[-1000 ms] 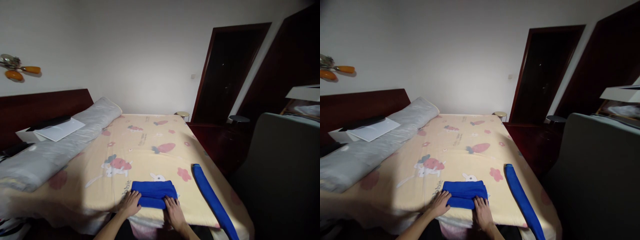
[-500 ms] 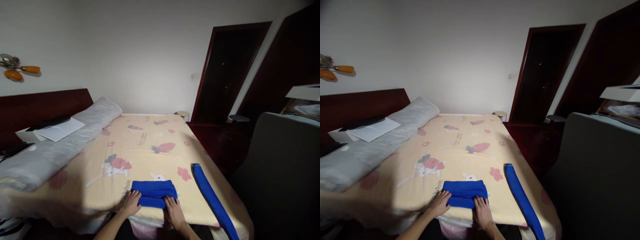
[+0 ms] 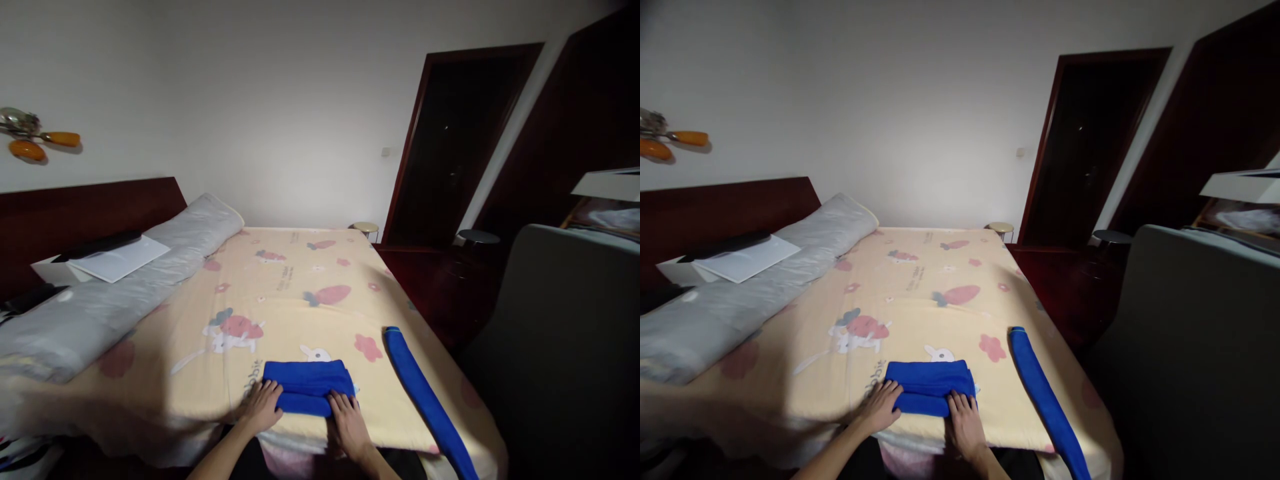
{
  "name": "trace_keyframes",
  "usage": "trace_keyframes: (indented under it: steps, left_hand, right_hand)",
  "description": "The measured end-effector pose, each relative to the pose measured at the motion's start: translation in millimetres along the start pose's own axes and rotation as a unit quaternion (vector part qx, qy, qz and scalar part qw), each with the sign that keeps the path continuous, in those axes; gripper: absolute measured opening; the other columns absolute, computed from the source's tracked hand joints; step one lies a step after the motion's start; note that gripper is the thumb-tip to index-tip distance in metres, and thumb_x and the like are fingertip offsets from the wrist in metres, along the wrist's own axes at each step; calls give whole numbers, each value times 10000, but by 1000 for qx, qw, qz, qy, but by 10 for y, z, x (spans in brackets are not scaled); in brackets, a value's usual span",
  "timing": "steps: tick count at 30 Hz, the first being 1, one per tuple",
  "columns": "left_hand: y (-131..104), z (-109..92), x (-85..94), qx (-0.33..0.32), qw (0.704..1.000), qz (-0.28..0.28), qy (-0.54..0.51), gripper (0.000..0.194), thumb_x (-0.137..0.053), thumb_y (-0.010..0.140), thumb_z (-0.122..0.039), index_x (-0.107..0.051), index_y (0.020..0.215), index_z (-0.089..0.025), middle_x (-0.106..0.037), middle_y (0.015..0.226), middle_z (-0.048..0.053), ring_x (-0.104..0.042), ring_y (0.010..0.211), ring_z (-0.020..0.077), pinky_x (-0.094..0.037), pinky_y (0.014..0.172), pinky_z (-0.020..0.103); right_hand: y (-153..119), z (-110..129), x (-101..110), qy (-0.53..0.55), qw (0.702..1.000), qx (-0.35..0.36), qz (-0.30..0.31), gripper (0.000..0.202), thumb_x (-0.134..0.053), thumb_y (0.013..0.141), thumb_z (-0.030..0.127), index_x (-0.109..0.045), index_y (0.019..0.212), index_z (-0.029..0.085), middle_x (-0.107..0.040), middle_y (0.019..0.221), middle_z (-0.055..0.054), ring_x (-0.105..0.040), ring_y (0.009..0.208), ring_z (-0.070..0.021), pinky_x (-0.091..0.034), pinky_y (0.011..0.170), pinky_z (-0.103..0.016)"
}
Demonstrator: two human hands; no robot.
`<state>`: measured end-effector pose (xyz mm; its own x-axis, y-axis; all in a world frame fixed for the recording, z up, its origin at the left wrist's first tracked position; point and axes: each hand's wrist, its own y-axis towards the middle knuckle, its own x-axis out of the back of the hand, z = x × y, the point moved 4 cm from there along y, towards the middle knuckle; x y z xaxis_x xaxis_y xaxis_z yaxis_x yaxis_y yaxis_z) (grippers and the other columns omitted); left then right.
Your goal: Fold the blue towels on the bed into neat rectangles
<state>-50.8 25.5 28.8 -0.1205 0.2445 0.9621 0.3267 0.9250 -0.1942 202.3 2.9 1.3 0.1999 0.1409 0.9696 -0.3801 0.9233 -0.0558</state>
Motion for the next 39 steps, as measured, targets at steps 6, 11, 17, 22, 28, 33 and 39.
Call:
trace_keyframes:
  steps: [6,11,17,22,28,33,39]
  left_hand:
    - [-5,0,-9,11,1000,7,4,530,-435,786,-316,-491,1302,-211,-484,1393,98,-366,1317,277,-187,1122,481]
    - [-8,-8,8,5,1000,4,-1,519,-436,782,-313,-511,1285,-213,-509,1366,96,-386,1305,274,-206,1118,468]
    - [8,10,-28,8,1000,7,3,541,-434,783,-309,-492,1309,-198,-483,1399,106,-369,1320,282,-197,1122,481]
    - [8,8,-31,3,1000,-2,8,511,-437,787,-320,-513,1281,-208,-500,1377,104,-390,1300,284,-207,1114,487]
    - [5,2,-21,4,1000,-4,7,497,-440,786,-321,-525,1262,-207,-508,1360,111,-397,1291,293,-224,1099,497]
    - [17,21,-69,6,1000,-7,10,512,-440,784,-317,-510,1281,-215,-503,1369,106,-387,1300,292,-200,1112,507]
    - [24,26,-91,11,1000,-3,7,537,-436,790,-324,-490,1309,-198,-480,1396,117,-367,1317,295,-187,1118,515]
  right_hand:
    - [2,-12,-36,-2,1000,-3,-19,590,-450,797,194,-449,1386,165,-440,1453,-100,-395,1285,-297,-204,1092,-469]
    - [2,-17,-53,-7,1000,1,-30,580,-453,800,201,-461,1379,174,-460,1440,-91,-411,1274,-296,-215,1087,-464]
    - [6,-23,-67,-8,999,8,-36,568,-453,809,213,-466,1376,185,-463,1437,-90,-415,1269,-297,-218,1084,-462]
    - [-1,-18,-47,-6,999,4,-33,572,-446,809,211,-460,1380,171,-451,1445,-94,-414,1270,-295,-224,1081,-468]
    - [-10,-6,-22,-3,999,8,-34,553,-428,825,217,-467,1373,158,-460,1437,-105,-428,1260,-291,-233,1078,-467]
    - [-16,-7,-26,-3,999,14,-41,556,-431,825,225,-462,1377,163,-459,1437,-105,-427,1260,-292,-234,1077,-469]
    - [-16,-27,-72,-8,998,13,-61,547,-439,816,207,-482,1360,172,-483,1418,-103,-436,1248,-283,-234,1075,-456]
